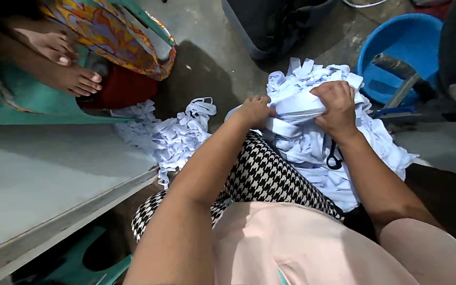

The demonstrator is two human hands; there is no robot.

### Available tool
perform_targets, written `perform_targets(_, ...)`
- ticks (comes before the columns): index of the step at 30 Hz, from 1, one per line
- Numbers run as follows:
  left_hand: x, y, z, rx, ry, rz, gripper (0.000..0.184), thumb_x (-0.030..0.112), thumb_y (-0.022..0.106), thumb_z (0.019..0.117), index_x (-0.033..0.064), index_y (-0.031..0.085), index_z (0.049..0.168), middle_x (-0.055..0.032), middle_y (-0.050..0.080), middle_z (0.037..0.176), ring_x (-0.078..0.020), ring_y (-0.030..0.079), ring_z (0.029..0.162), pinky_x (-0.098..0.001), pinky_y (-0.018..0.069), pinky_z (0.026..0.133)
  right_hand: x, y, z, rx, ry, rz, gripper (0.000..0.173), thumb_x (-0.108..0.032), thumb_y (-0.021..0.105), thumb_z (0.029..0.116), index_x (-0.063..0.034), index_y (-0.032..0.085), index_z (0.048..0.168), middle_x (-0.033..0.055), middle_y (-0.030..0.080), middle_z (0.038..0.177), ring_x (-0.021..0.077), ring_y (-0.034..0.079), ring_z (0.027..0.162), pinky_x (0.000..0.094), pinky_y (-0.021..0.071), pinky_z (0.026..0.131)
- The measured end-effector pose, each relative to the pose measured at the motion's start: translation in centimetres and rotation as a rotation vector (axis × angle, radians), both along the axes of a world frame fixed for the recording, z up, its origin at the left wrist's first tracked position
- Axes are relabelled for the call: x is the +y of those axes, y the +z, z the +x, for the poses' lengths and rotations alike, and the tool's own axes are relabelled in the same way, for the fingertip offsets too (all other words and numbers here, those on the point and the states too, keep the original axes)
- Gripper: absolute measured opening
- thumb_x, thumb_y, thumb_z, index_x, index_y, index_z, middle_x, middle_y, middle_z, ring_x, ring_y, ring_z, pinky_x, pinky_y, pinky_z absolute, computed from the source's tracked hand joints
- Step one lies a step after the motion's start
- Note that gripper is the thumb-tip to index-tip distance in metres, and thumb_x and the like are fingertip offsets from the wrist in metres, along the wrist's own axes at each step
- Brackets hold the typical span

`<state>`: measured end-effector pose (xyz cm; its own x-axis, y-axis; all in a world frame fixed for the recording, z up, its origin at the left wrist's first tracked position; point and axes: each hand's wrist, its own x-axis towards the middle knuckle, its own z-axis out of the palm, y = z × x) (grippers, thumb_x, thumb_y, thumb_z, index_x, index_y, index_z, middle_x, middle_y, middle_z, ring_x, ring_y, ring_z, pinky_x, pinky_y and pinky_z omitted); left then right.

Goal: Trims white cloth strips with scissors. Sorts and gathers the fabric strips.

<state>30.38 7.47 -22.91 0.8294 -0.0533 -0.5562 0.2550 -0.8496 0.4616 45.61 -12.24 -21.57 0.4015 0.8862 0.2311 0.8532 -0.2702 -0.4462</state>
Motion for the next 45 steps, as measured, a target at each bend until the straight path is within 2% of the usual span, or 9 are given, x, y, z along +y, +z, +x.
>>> perform_targets(4, -0.4, 2.3, -0.4, -0.027, 0.049, -0.186, 0.042, 0.024, 0.076, 0.0889, 0.0095, 0.069, 0.128, -0.0162, 0.06, 0.138, -0.0386, 0.05, 0.134, -0.0658, 0.034, 0.109, 0.9, -0.2, 0.6, 0.042, -0.035, -0.062, 0.035, -0.008, 0.07, 0.0838, -0.0048, 0.069, 0.119, 0.0258, 0.065, 0.119, 0.0489, 0.058, 0.117, 0.0666, 0.04, 0.101)
perform_targets(10, -1.1, 7.7, 0.2, 0.105, 0.315, -0.421, 0.032, 0.021, 0.066, 0.0983, 0.0036, 0.064, 0.125, -0.0189, 0.068, 0.109, -0.0309, 0.066, 0.102, -0.0559, 0.0499, 0.091, 2.0, -1.0, 3.0, 0.099, -0.098, -0.281, 0.053, 0.0, 0.076, 0.0753, -0.008, 0.067, 0.127, 0.0261, 0.062, 0.127, 0.0499, 0.052, 0.126, 0.0708, 0.0336, 0.107)
perform_targets(13, -1.2, 8.3, 0.4, 0.097, 0.336, -0.424, 0.033, 0.021, 0.064, 0.0994, 0.0036, 0.063, 0.127, -0.0187, 0.068, 0.111, -0.0296, 0.066, 0.103, -0.0546, 0.0499, 0.093, 1.3, -0.5, 2.8, 0.242, 0.037, -0.324, 0.073, -0.01, 0.081, 0.0751, -0.011, 0.057, 0.144, 0.0248, 0.05, 0.148, 0.0516, 0.033, 0.144, 0.0773, 0.0167, 0.113)
perform_targets(16, -1.6, 9.2, 0.5, 0.012, 0.385, -0.471, 0.03, 0.018, 0.064, 0.0987, 0.0013, 0.064, 0.123, -0.0177, 0.068, 0.111, -0.0265, 0.065, 0.101, -0.051, 0.0509, 0.092, 0.4, 0.0, 0.3, 0.405, 0.22, -0.287, 0.095, -0.024, 0.085, 0.0687, -0.0102, 0.045, 0.153, 0.0207, 0.041, 0.158, 0.0466, 0.028, 0.149, 0.0738, 0.0166, 0.116)
perform_targets(21, -3.2, 11.3, 0.8, -0.088, 0.37, -0.487, 0.022, 0.017, 0.066, 0.0966, 0.0022, 0.066, 0.112, -0.0127, 0.068, 0.098, -0.0208, 0.065, 0.09, -0.0457, 0.0528, 0.084, -0.1, 0.4, -4.4, 0.704, 0.037, -0.095, 0.053, -0.009, 0.076, 0.0874, 0.0087, 0.057, 0.134, 0.0272, 0.067, 0.123, 0.0366, 0.065, 0.117, 0.0532, 0.0485, 0.106)
perform_targets(24, -3.6, 12.1, 0.1, -0.161, 0.437, -0.514, 0.024, 0.017, 0.067, 0.0947, 0.0032, 0.064, 0.114, -0.0102, 0.067, 0.097, -0.0172, 0.065, 0.088, -0.0418, 0.0539, 0.082, -0.2, 2.0, -4.1, 0.795, -0.055, 0.063, 0.034, 0.004, 0.061, 0.0906, 0.0078, 0.058, 0.124, 0.0207, 0.068, 0.107, 0.0241, 0.069, 0.092, 0.0442, 0.0586, 0.085)
perform_targets(32, -6.2, 15.0, -1.6, -0.192, 0.348, -0.641, 0.059, 0.021, 0.082, 0.0841, 0.004, 0.056, 0.135, -0.0108, 0.069, 0.114, -0.0143, 0.068, 0.101, -0.0367, 0.0561, 0.094, -2.4, 9.4, -3.6, 0.805, -0.007, 0.225, 0.019, -0.005, 0.057, 0.0945, -0.0026, 0.059, 0.113, 0.0021, 0.063, 0.092, 0.0048, 0.058, 0.069, 0.0256, 0.053, 0.062)
perform_targets(38, -8.2, 16.7, -2.7, -0.114, 0.358, -0.753, 0.03, 0.014, 0.076, 0.0889, 0.0016, 0.067, 0.115, -0.0045, 0.072, 0.099, -0.0072, 0.069, 0.089, -0.0286, 0.0582, 0.085, -3.9, 15.2, -2.9, 0.803, -0.038, 0.417, 0.022, -0.003, 0.049, 0.0919, -0.0078, 0.057, 0.112, -0.0068, 0.061, 0.091, 0.0004, 0.057, 0.069, 0.022, 0.0528, 0.061)
perform_targets(45, -8.9, 20.4, -5.3, -0.468, 0.403, -1.012, 0.02, 0.01, 0.061, 0.0931, 0.007, 0.061, 0.113, 0.0038, 0.071, 0.087, -0.0065, 0.068, 0.076, -0.0276, 0.0602, 0.073, -5.2, 19.4, -2.2, 0.906, -0.012, 0.664, 0.017, -0.002, 0.048, 0.0983, -0.0173, 0.053, 0.103, -0.0122, 0.058, 0.073, 0.0016, 0.054, 0.056, 0.0212, 0.0522, 0.053)
